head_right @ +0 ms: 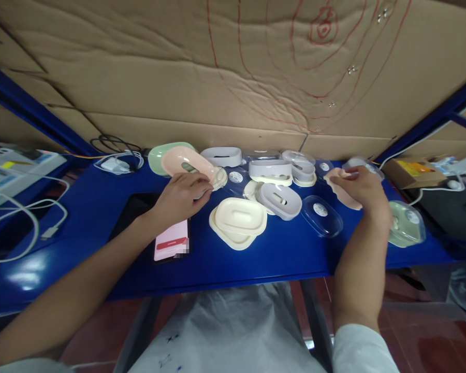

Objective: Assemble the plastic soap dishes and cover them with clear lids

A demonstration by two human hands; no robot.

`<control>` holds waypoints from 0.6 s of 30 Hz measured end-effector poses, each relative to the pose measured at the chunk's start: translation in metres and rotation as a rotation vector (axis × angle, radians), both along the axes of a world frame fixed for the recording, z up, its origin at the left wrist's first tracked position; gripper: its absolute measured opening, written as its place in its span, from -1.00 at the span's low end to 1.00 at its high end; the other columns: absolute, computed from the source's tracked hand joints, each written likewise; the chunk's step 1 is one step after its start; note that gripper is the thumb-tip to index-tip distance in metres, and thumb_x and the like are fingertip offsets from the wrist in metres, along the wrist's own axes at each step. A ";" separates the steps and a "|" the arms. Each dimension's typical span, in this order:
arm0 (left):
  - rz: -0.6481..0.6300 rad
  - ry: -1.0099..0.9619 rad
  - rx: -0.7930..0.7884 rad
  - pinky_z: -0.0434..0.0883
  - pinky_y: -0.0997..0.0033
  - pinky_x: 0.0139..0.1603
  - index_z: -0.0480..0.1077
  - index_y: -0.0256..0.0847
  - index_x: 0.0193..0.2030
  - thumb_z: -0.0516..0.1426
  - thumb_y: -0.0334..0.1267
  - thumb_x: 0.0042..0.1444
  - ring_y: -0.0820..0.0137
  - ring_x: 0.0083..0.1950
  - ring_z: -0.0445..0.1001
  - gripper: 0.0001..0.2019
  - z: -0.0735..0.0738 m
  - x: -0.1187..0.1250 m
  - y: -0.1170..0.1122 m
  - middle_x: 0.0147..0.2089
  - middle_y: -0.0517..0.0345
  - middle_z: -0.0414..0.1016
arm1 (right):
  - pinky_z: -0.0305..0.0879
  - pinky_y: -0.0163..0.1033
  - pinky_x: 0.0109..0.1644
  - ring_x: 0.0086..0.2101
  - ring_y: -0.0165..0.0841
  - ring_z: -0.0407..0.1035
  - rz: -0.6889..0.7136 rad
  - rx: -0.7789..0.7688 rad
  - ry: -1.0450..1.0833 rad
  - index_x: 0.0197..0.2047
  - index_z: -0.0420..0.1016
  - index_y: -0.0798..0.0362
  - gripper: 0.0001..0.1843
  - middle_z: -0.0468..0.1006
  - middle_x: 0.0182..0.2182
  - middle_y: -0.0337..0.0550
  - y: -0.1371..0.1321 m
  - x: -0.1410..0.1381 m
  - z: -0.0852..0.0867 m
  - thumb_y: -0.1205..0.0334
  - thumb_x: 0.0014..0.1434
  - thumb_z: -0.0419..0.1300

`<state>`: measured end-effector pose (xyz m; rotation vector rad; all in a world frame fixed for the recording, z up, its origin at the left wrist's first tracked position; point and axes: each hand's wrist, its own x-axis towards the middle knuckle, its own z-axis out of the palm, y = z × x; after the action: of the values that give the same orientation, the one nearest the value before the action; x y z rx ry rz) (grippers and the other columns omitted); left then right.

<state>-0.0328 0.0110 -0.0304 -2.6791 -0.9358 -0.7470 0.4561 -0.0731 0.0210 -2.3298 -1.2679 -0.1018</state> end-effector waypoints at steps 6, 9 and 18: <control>-0.008 -0.008 -0.021 0.45 0.00 0.11 0.61 -0.18 -0.15 0.06 -0.30 0.44 0.08 0.04 0.60 -0.73 0.000 0.000 0.000 0.05 -0.08 0.62 | 0.44 -0.11 -0.02 -0.22 -0.21 0.57 0.169 0.138 0.140 -0.04 0.63 -0.02 -0.52 0.72 -0.19 -0.02 0.019 -0.063 -0.003 -0.19 0.15 0.43; -0.020 -0.011 -0.031 0.45 -0.01 0.11 0.62 -0.17 -0.14 0.06 -0.31 0.44 0.08 0.05 0.59 -0.73 0.000 -0.001 0.001 0.05 -0.09 0.62 | 0.48 -0.02 0.07 -0.17 -0.15 0.61 0.213 0.202 0.141 -0.09 0.64 -0.02 -0.54 0.72 -0.22 -0.07 0.025 -0.075 -0.008 -0.22 0.16 0.42; -0.005 -0.017 -0.046 0.45 -0.01 0.11 0.62 -0.18 -0.14 0.08 -0.31 0.42 0.09 0.03 0.59 -0.75 -0.002 0.001 0.001 0.04 -0.09 0.61 | 0.10 0.24 0.50 0.37 0.00 0.36 0.757 0.333 -0.153 0.14 0.61 -0.13 -0.62 0.61 0.25 -0.04 0.054 -0.115 -0.001 -0.10 0.41 0.17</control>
<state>-0.0317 0.0117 -0.0325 -2.7191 -0.9622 -0.7594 0.3408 -0.0192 0.0198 -1.4746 -1.9496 -0.2177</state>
